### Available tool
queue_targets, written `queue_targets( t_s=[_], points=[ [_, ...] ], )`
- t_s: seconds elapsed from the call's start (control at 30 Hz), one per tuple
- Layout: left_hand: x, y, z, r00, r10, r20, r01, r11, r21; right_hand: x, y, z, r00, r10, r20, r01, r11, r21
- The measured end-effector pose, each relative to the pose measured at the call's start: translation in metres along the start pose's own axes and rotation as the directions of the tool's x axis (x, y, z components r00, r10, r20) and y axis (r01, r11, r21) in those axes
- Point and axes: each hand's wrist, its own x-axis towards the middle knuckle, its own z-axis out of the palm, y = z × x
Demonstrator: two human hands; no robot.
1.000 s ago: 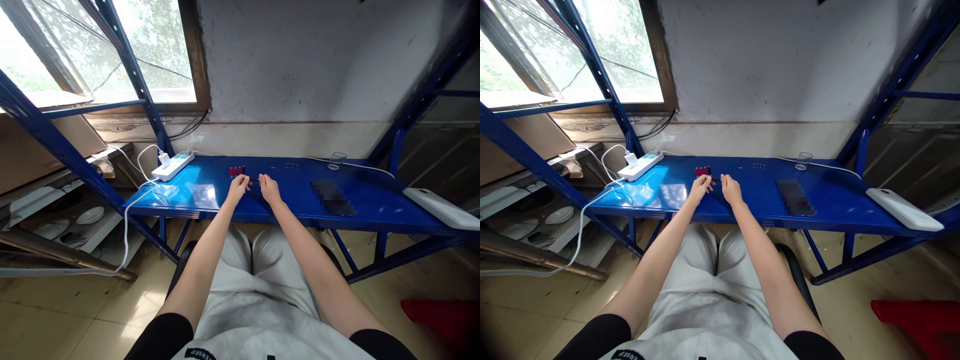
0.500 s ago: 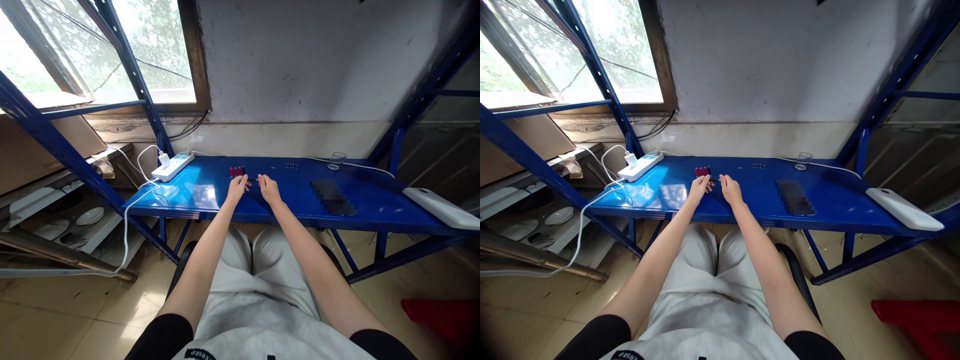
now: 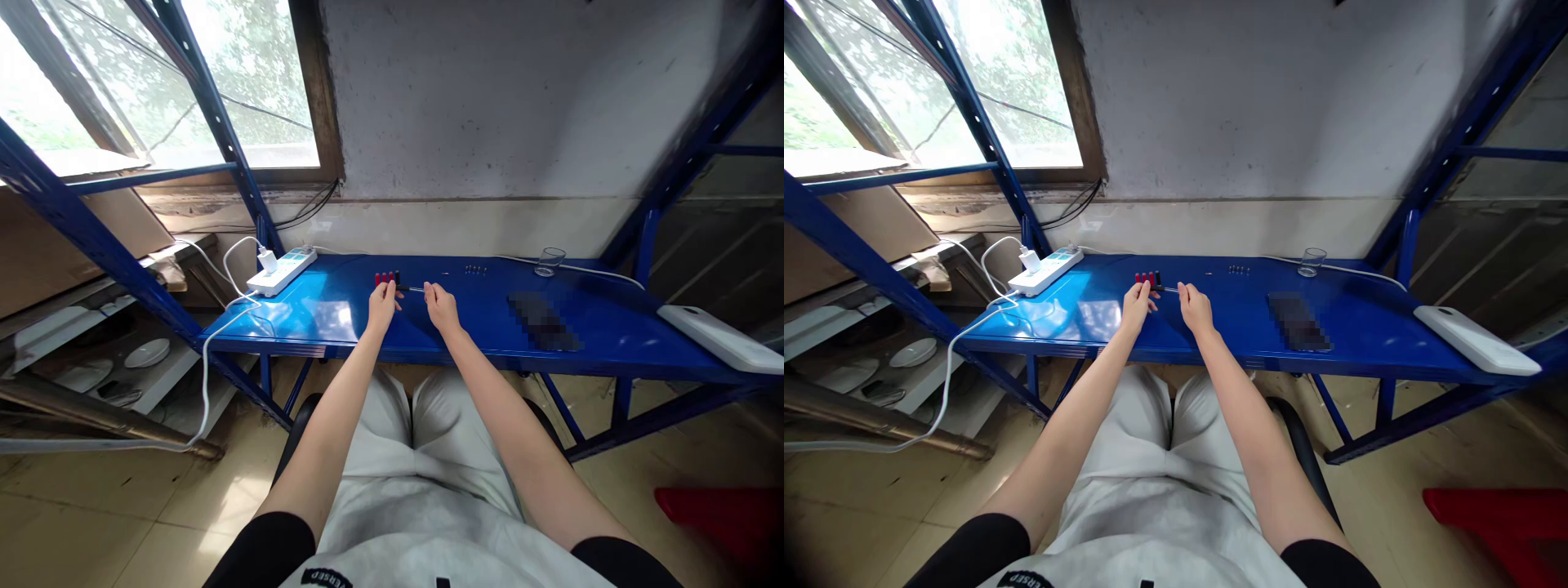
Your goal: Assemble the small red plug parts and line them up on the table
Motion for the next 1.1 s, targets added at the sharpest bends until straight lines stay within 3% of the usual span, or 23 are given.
queue_targets(
  t_s=[0.2,0.37,0.67,1.1],
  points=[
    [-0.003,0.002,-0.001,1.000,0.010,0.010,-0.010,1.000,0.018,0.001,-0.001,-0.003,0.990,0.104,-0.094,-0.101,0.994,0.036],
    [-0.002,0.002,0.002,0.992,0.008,0.128,-0.014,0.999,0.047,0.001,-0.003,0.000,1.000,-0.012,0.006,0.012,0.999,0.053],
    [0.000,-0.002,0.001,0.993,0.040,0.108,-0.036,0.998,-0.043,0.002,0.003,0.009,0.971,-0.055,0.233,0.050,0.998,0.025],
    [0.001,-0.007,0.001,0.984,0.067,0.167,-0.065,0.998,-0.017,0.001,0.004,0.010,0.963,-0.077,0.259,0.076,0.997,0.016]
  ],
)
